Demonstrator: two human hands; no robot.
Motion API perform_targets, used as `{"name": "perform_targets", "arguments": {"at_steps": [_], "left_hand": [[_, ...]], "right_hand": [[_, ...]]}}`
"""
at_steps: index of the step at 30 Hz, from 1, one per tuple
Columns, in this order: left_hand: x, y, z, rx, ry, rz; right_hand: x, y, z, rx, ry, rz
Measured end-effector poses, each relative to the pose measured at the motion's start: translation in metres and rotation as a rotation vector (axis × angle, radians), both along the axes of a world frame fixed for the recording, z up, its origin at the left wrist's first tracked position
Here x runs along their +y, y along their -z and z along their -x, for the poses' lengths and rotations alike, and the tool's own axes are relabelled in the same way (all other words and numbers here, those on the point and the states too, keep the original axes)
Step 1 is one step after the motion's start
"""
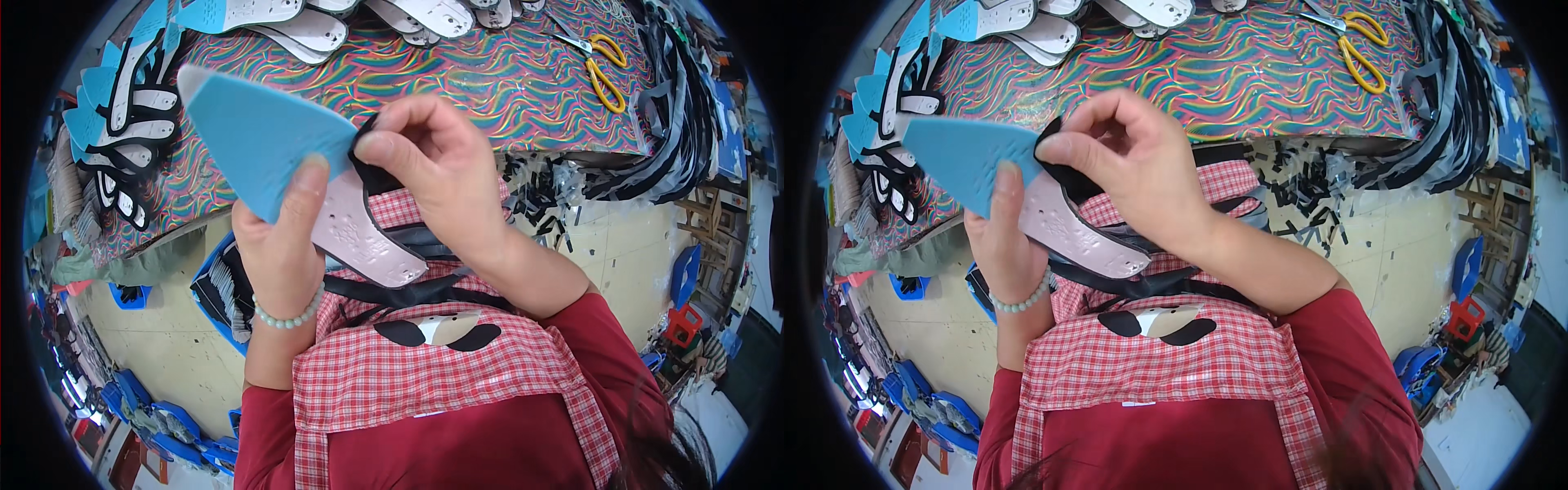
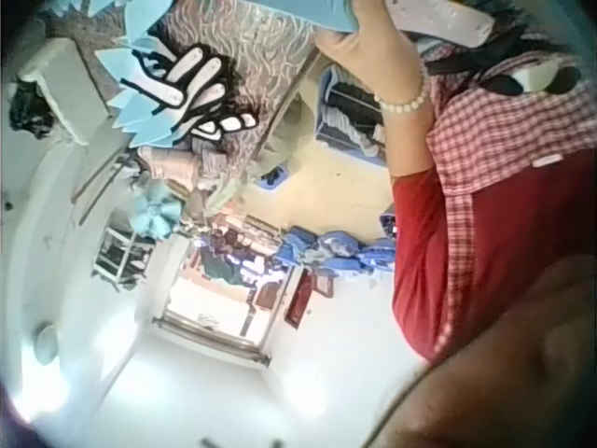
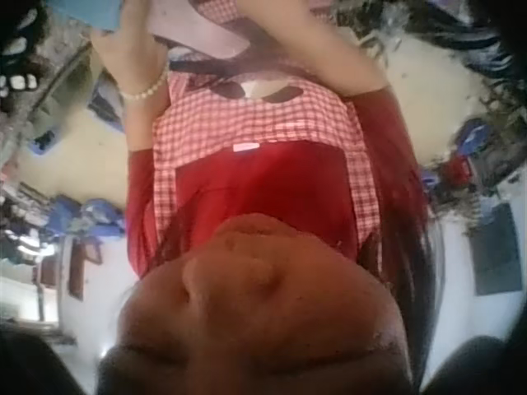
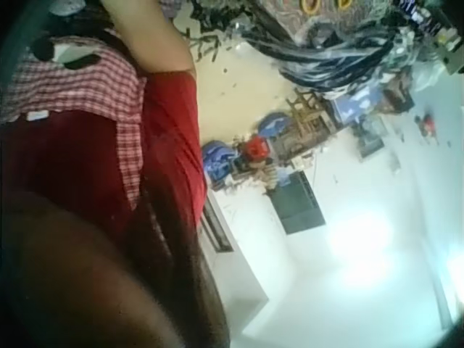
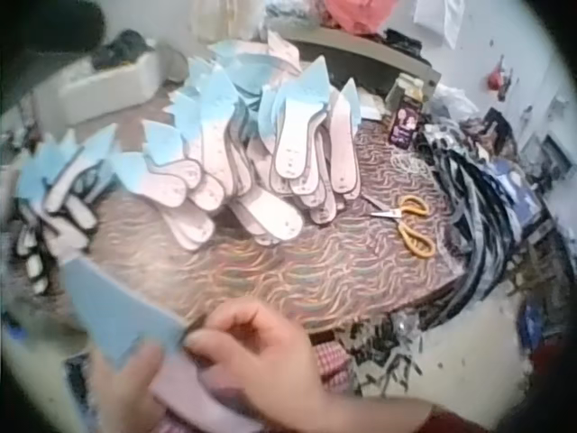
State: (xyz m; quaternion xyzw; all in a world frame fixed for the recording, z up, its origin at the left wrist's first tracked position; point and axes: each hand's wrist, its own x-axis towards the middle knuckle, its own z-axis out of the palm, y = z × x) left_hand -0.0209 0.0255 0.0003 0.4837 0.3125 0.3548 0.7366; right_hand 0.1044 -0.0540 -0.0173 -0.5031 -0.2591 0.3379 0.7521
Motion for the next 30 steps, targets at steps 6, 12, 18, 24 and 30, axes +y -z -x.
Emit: {"name": "perform_targets", "arguments": {"at_steps": [6, 12, 18, 24, 30], "left_hand": [[0.018, -0.01, -0.01, 0.081, 0.202, -0.474], [0.037, -0.015, -0.024, -0.298, 0.429, -0.388], [0.018, -0.031, -0.008, -0.237, 0.276, -0.282], [0.005, -0.038, -0.014, -0.169, 0.186, -0.274], [0.016, -0.036, -0.034, -0.009, 0.286, -0.185]], "right_hand": [[-0.007, -0.017, -0.028, -0.822, -0.121, 0.008], [-0.009, -0.037, -0.011, -0.233, -0.352, 0.132], [-0.027, -0.014, 0.006, -0.159, -0.169, -0.043], [-0.029, -0.012, 0.006, -0.363, -0.163, -0.021], [-0.029, -0.018, -0.002, -0.45, -0.26, 0.191]]}}
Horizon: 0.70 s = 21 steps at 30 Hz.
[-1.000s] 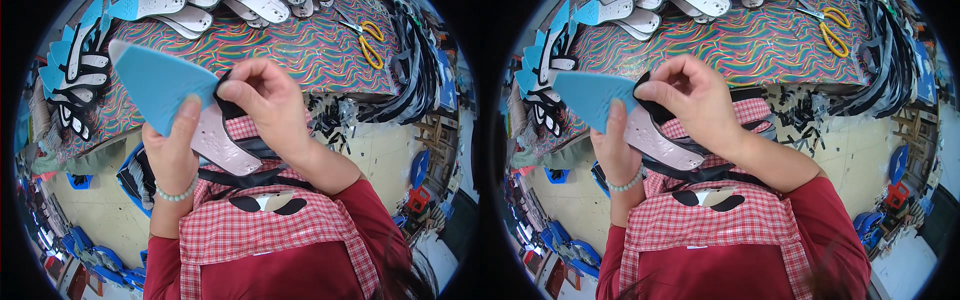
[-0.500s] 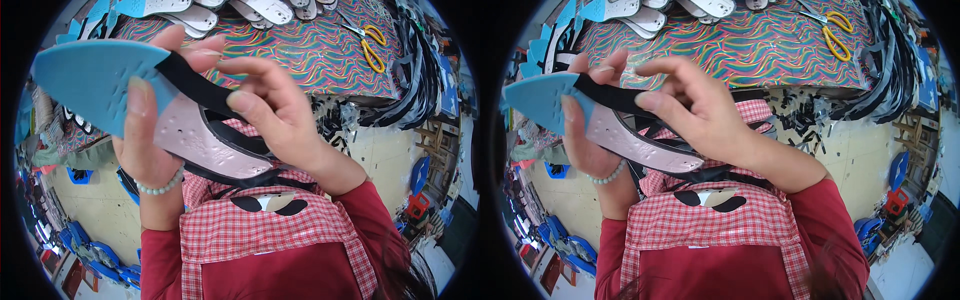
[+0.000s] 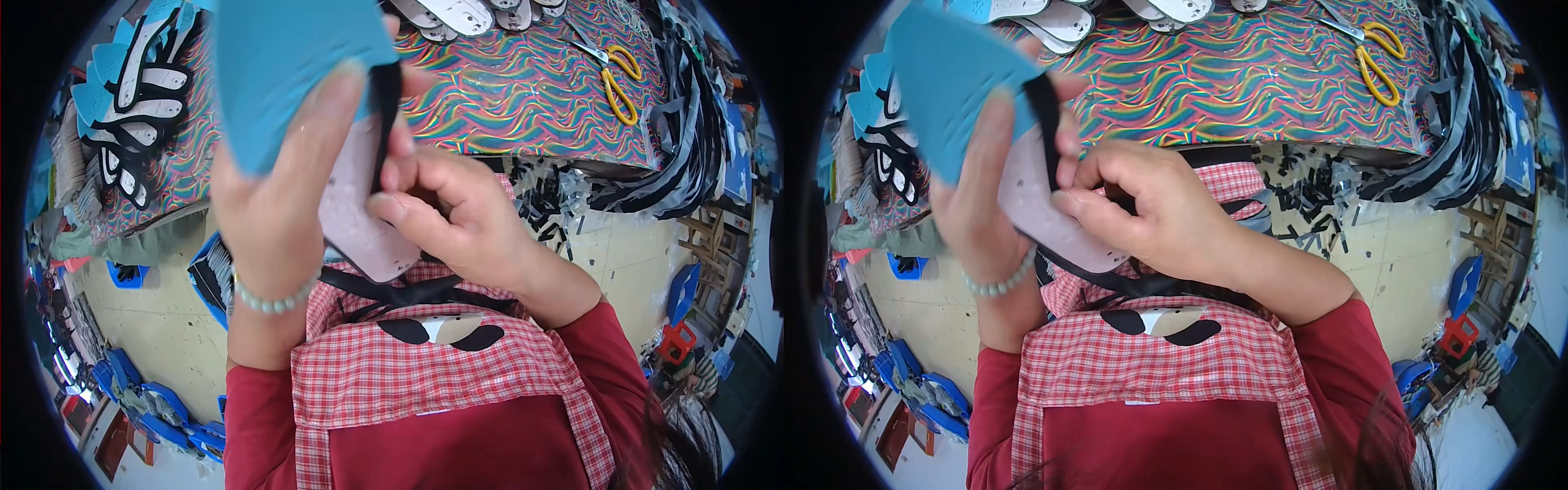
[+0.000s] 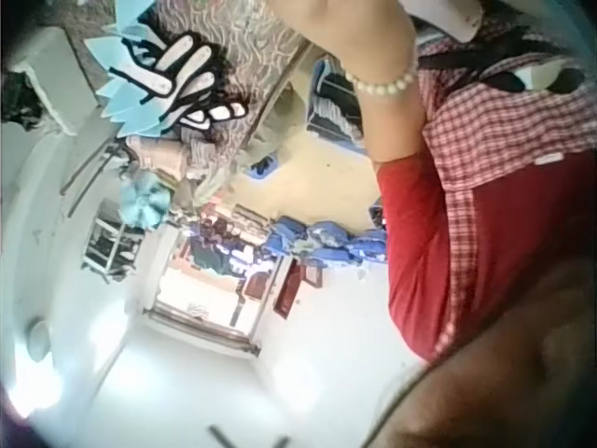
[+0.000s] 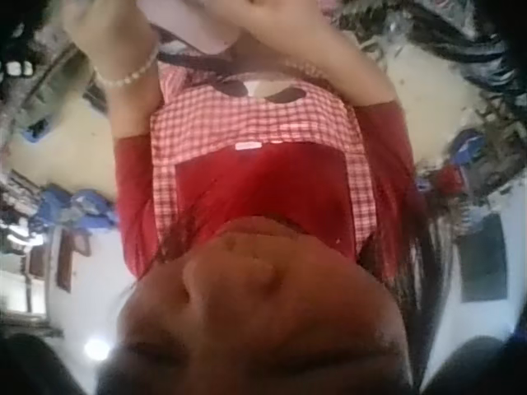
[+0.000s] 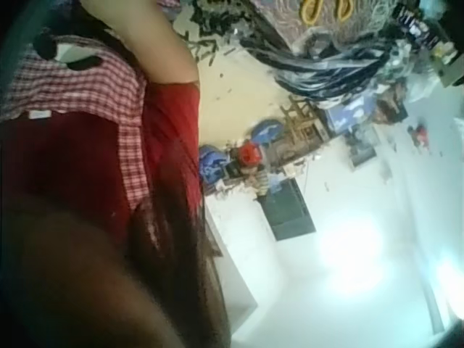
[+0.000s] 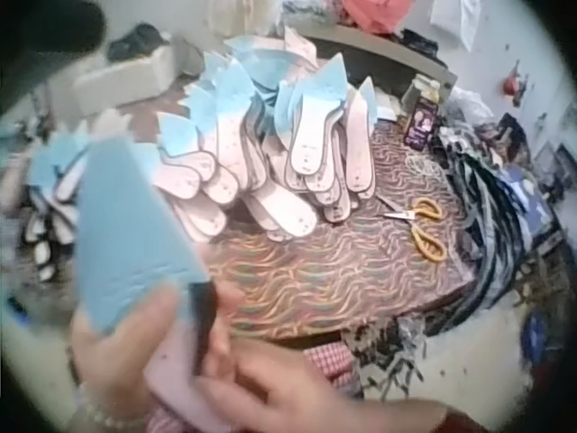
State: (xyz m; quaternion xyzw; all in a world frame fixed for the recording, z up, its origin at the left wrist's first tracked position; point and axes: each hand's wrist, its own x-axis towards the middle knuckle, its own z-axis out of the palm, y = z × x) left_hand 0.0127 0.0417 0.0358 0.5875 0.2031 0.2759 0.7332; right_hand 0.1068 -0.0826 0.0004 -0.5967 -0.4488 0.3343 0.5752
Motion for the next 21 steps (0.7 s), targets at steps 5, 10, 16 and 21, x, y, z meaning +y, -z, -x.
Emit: {"name": "perform_targets", "arguments": {"at_steps": [5, 10, 16, 21], "left_hand": [[-0.013, 0.033, -0.015, 0.099, -0.201, -0.079], [-0.012, 0.038, 0.002, -0.002, -0.014, 0.21], [-0.019, 0.034, 0.007, -0.114, 0.072, 0.256], [0.004, 0.041, 0.011, -0.226, 0.323, 0.301]], "right_hand": [[0.018, 0.013, -0.012, -0.551, 0.325, -0.066], [0.006, 0.017, -0.021, -0.633, 0.13, -0.084], [0.018, -0.013, -0.036, -0.338, 0.147, -0.178], [0.017, -0.014, -0.036, 0.133, -0.007, -0.085]]}}
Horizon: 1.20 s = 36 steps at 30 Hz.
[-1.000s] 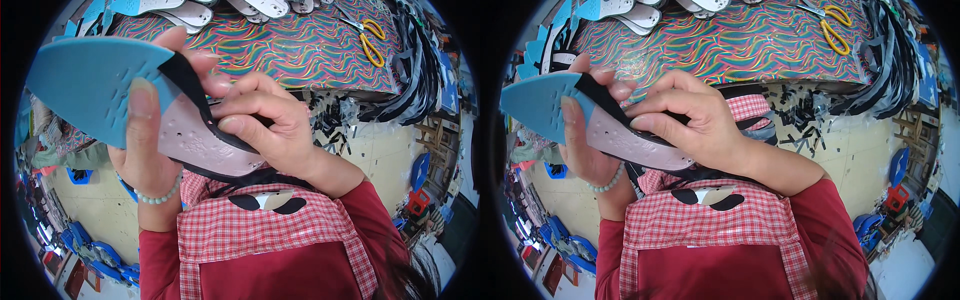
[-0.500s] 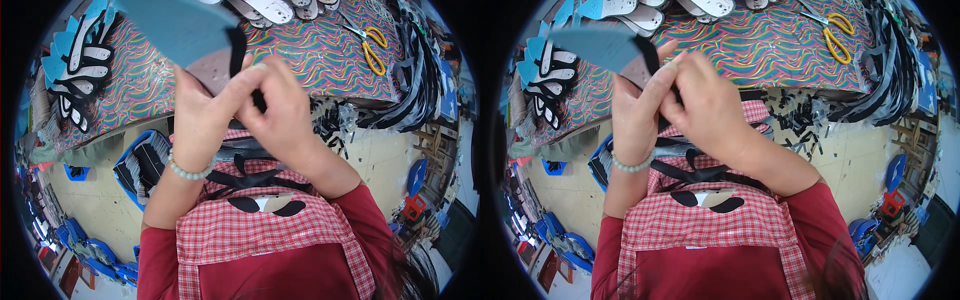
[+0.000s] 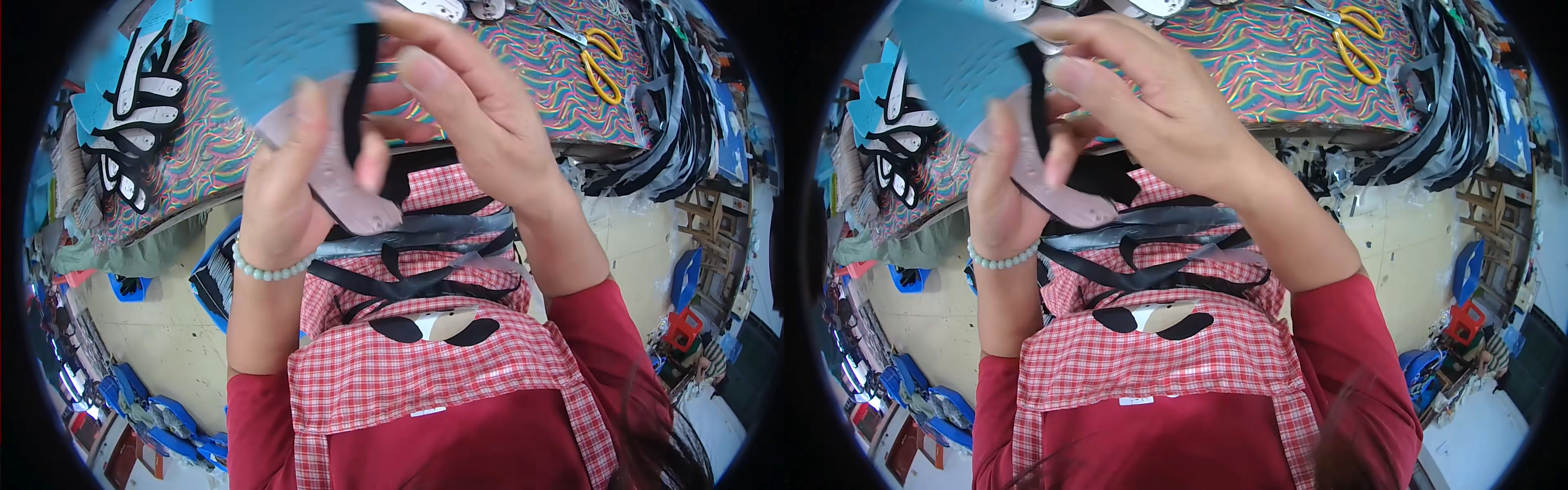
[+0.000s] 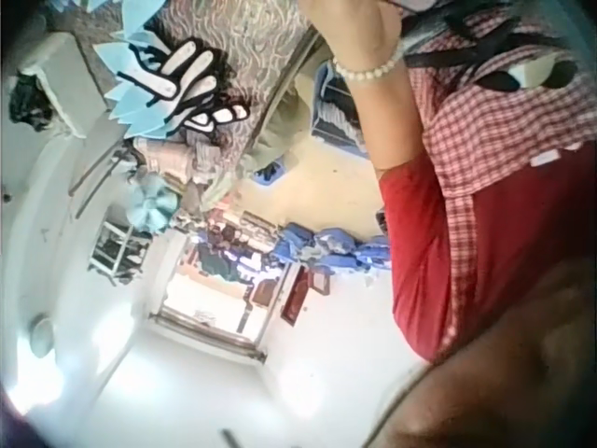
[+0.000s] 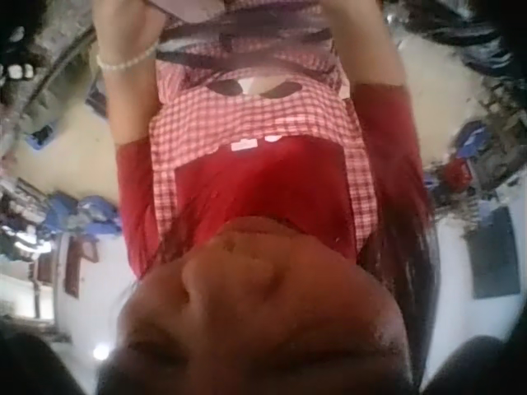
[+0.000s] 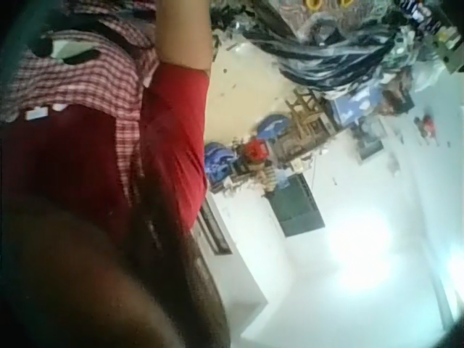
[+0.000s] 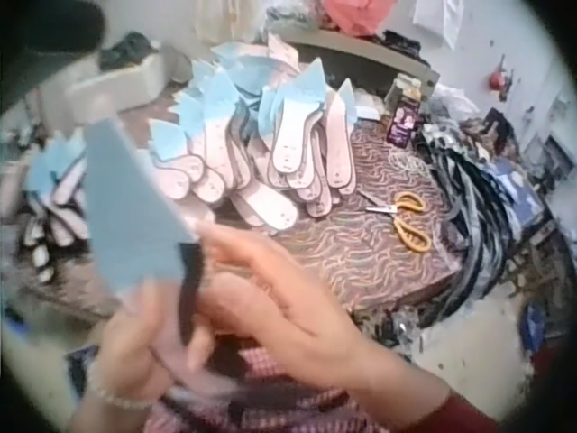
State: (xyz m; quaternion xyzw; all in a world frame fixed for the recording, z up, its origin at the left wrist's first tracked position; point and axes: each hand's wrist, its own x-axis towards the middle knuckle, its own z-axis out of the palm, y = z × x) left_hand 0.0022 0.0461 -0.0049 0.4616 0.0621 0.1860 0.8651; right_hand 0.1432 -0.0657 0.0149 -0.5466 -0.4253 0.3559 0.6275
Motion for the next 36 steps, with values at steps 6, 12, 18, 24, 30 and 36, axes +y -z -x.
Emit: {"name": "perform_targets", "arguments": {"at_steps": [6, 12, 18, 24, 30, 36], "left_hand": [[0.01, -0.009, -0.001, -0.035, -0.26, -0.078], [0.019, -0.024, -0.005, -0.283, -0.24, 0.416], [0.015, -0.023, -0.011, -0.469, -0.159, 0.736], [-0.001, -0.03, 0.032, 0.516, -0.271, -0.795], [0.03, -0.066, 0.018, 0.157, -0.088, -1.637], [-0.004, -0.062, 0.026, 0.358, -0.058, -0.613]], "right_hand": [[-0.005, 0.026, 0.006, 0.17, -0.103, 0.032], [-0.011, -0.005, 0.006, -0.907, -0.018, 0.076], [-0.019, 0.018, 0.048, -0.159, 0.062, 0.069], [-0.02, -0.012, -0.023, -0.912, 0.045, 0.032], [-0.024, -0.067, -0.024, -1.214, -0.29, 0.178], [-0.019, -0.055, -0.023, -0.49, -0.12, -0.036]]}}
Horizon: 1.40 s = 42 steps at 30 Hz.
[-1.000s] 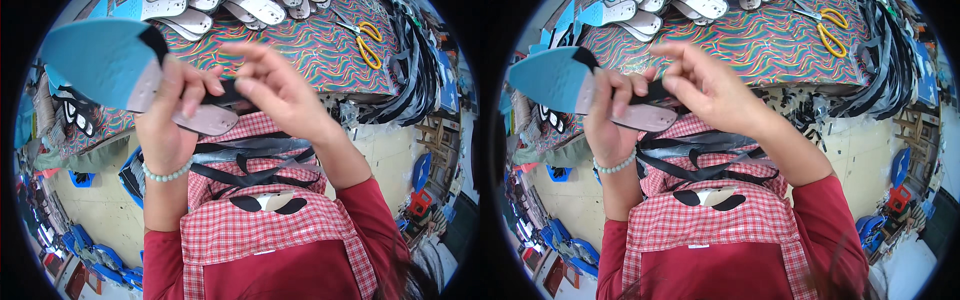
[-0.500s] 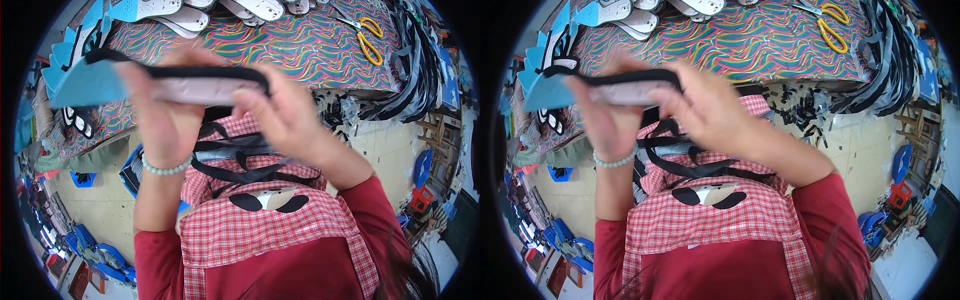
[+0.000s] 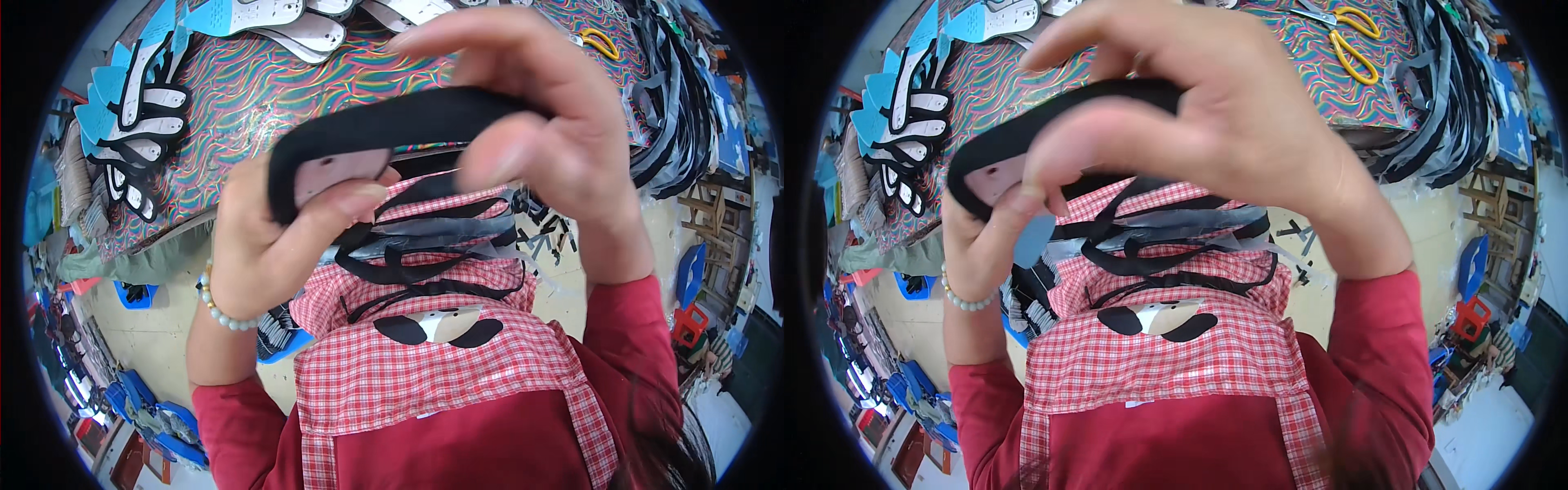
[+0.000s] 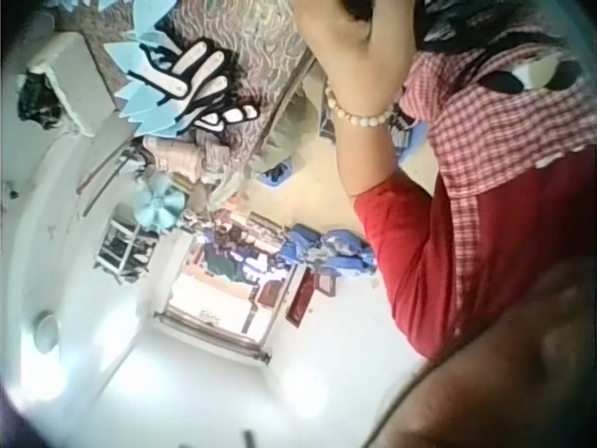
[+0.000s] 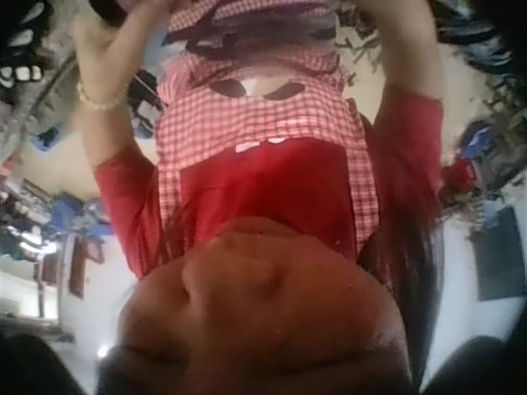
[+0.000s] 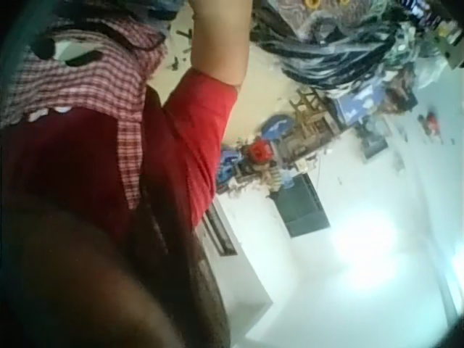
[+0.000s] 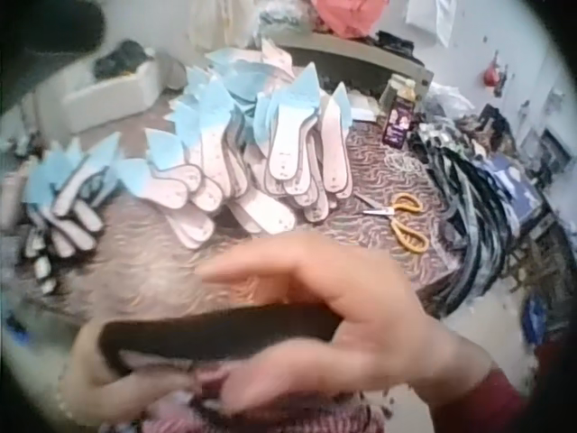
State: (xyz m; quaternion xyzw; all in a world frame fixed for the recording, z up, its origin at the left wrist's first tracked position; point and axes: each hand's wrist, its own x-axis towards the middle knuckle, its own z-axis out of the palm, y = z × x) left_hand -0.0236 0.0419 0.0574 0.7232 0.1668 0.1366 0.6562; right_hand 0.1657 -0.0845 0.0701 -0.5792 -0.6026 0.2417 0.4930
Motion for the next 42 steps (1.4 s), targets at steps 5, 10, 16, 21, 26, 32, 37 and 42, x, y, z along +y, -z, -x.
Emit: {"name": "perform_targets", "arguments": {"at_steps": [5, 10, 16, 21, 26, 32, 37, 42], "left_hand": [[-0.014, 0.027, -0.007, -0.27, -0.211, 0.254], [-0.016, 0.044, -0.025, -0.261, -0.36, 0.016], [-0.008, 0.047, -0.019, -0.403, -0.433, 0.35], [-0.004, 0.057, -0.013, -0.625, -0.066, 0.604], [-0.03, 0.045, -0.008, -0.514, -0.134, 0.093], [-0.036, 0.046, 0.004, -0.372, -0.439, 0.049], [-0.035, 0.043, 0.0, -0.253, -0.352, 0.006], [-0.012, 0.052, -0.004, -0.096, -0.167, 0.108]], "right_hand": [[0.0, 0.053, 0.031, 0.189, 0.282, -0.157], [0.021, 0.079, 0.059, 0.32, 0.212, -0.252], [0.018, 0.085, 0.056, 0.073, 0.287, -0.35], [0.0, 0.076, 0.06, -0.063, 0.224, -0.196], [-0.002, 0.054, 0.063, 0.072, 0.123, -0.271], [-0.013, 0.084, 0.081, 0.473, 0.194, 0.062], [-0.006, 0.084, 0.079, 0.11, 0.28, -0.203], [-0.004, 0.1, 0.07, 0.026, 0.259, -0.198]]}}
